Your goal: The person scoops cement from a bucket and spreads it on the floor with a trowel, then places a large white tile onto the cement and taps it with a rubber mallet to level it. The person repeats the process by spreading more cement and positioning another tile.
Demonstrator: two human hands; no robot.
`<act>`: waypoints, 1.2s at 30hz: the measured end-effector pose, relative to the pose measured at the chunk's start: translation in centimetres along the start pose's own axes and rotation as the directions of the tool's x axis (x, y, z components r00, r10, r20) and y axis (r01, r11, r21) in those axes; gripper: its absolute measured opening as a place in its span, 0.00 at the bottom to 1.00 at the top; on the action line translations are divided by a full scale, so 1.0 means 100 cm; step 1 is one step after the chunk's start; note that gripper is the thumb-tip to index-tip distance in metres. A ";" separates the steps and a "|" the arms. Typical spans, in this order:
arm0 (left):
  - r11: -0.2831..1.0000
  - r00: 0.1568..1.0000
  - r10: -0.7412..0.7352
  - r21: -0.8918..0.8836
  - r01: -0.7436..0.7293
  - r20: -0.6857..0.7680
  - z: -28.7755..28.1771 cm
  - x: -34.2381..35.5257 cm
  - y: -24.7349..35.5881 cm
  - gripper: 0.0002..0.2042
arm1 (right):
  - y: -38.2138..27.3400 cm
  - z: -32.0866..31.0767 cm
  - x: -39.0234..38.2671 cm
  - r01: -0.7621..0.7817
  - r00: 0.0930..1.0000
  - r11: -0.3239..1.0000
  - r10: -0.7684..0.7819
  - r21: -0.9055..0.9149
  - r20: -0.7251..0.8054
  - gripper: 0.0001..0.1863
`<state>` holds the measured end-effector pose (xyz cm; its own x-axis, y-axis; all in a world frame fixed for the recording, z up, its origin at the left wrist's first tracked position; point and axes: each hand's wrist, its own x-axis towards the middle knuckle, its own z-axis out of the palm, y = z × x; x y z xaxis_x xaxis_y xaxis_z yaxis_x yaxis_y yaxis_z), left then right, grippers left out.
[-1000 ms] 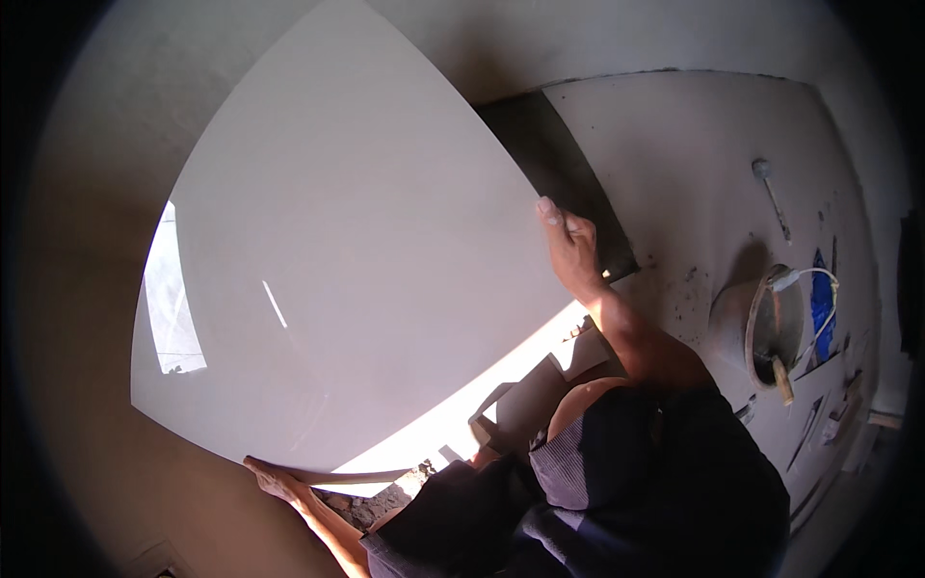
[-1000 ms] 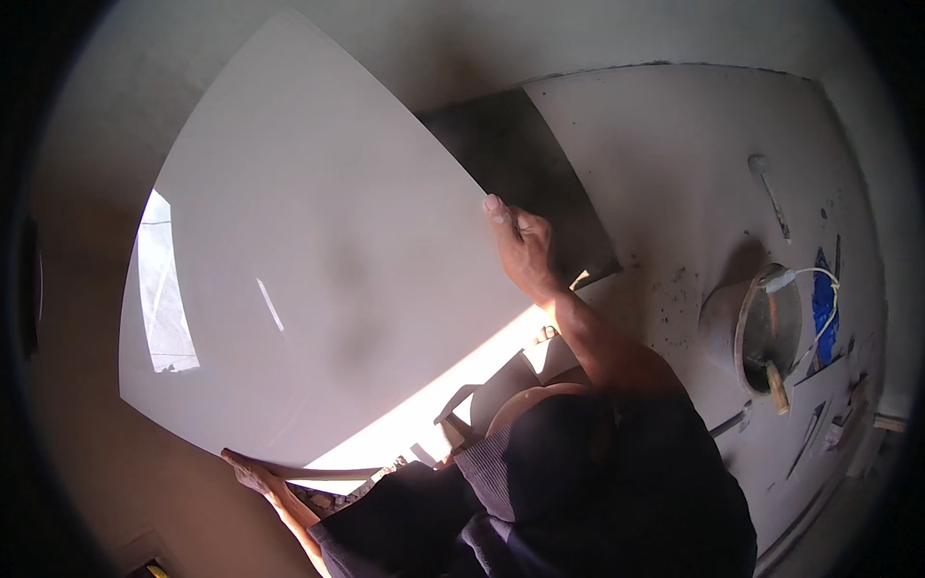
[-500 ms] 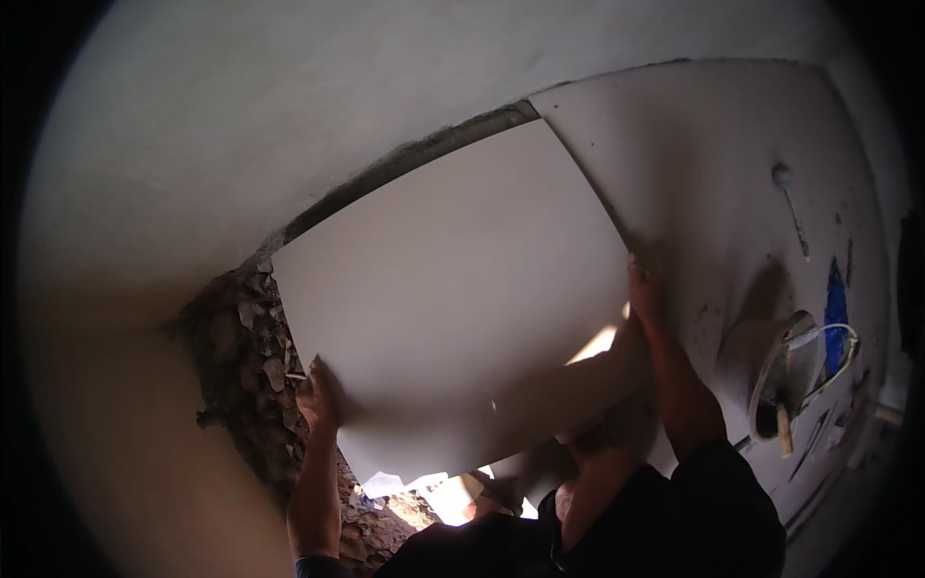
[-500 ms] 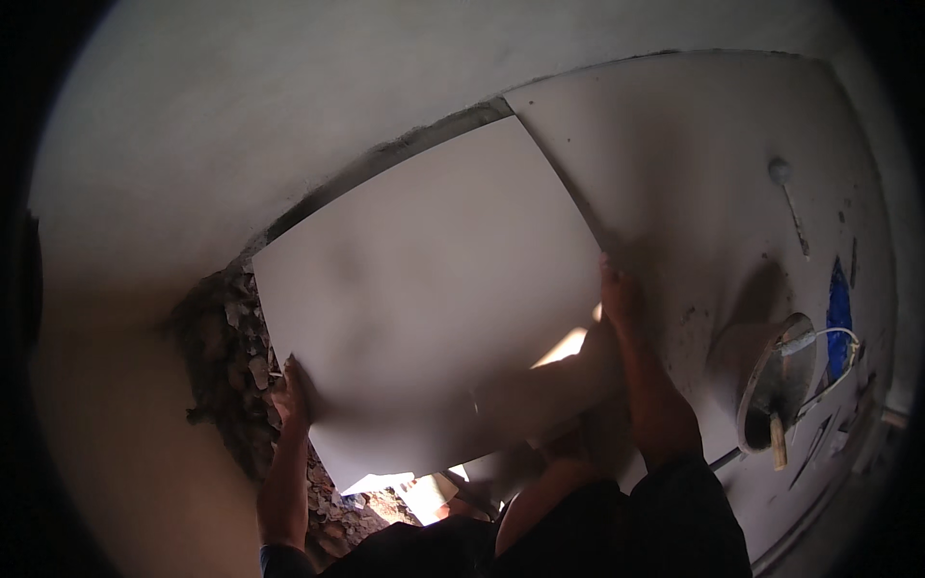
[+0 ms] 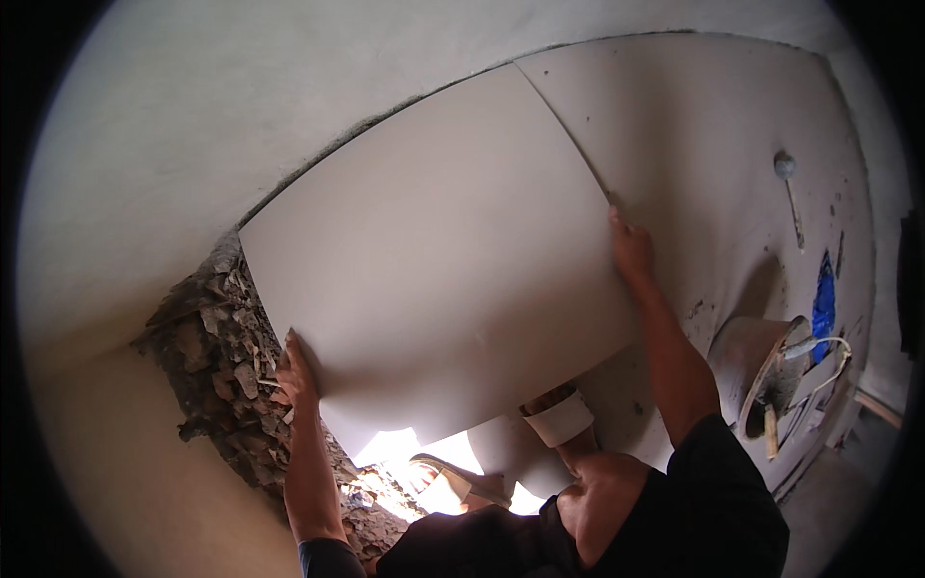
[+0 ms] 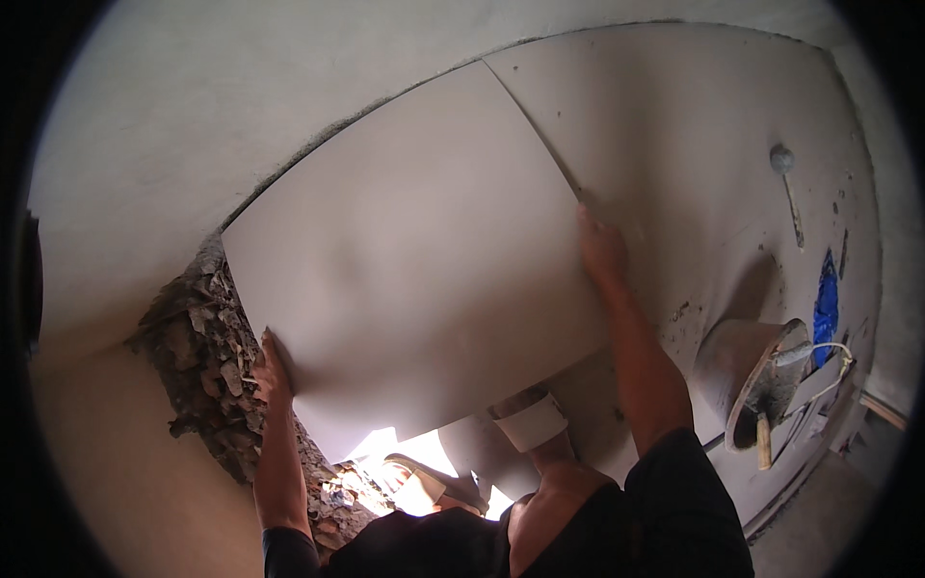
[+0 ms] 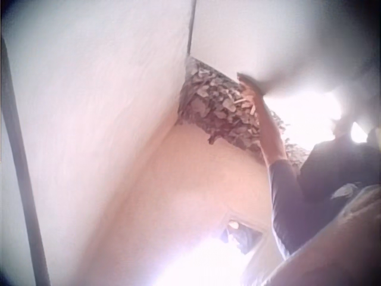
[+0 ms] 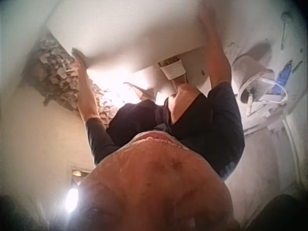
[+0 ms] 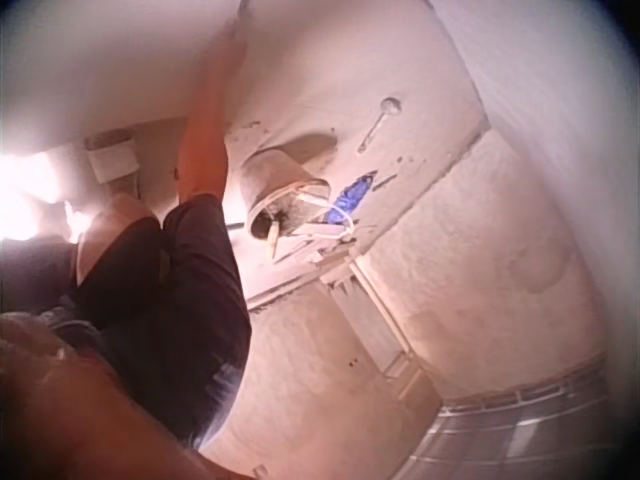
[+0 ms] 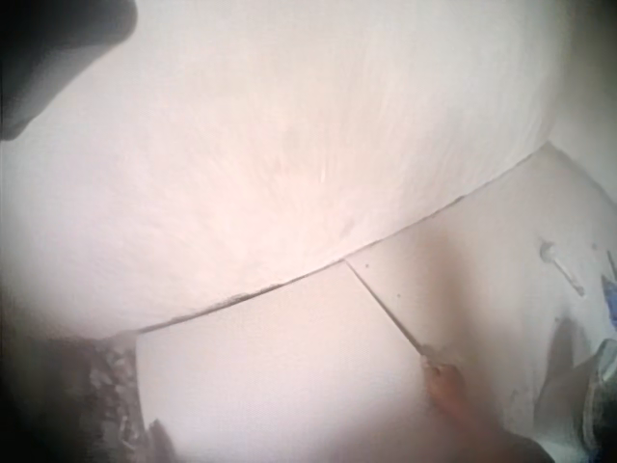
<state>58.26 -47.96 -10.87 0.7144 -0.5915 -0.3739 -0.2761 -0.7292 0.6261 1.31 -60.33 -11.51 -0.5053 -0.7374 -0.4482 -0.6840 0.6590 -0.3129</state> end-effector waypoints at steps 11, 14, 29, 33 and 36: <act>0.985 0.992 -0.121 0.128 0.114 0.043 -0.002 0.022 0.000 0.38 | 0.013 0.028 0.017 0.319 0.937 0.941 -0.294 0.116 -0.187 0.37; 0.980 0.968 -0.195 0.004 0.197 0.160 -0.015 0.022 -0.016 0.45 | 0.009 0.022 0.020 0.276 0.959 0.943 -0.259 0.188 -0.112 0.38; 0.927 0.956 -0.257 0.316 0.201 0.144 -0.025 -0.037 -0.077 0.41 | 0.035 0.011 0.062 0.214 0.962 0.973 -0.226 0.090 0.150 0.36; 0.944 0.965 -0.210 0.291 0.158 0.160 -0.018 -0.030 -0.076 0.41 | 0.032 0.015 0.080 0.156 0.952 0.970 -0.197 0.186 0.233 0.36; 0.956 0.965 -0.161 0.274 0.101 0.205 -0.020 -0.033 -0.070 0.40 | 0.028 0.019 0.082 0.179 0.961 0.978 -0.196 0.104 0.193 0.37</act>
<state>59.16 -40.20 -12.67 0.6022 -0.5243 -0.6021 -0.3681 -0.8515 0.3734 -3.79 -64.22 -17.63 -0.2502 -0.8096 -0.5310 -0.7046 0.5284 -0.4736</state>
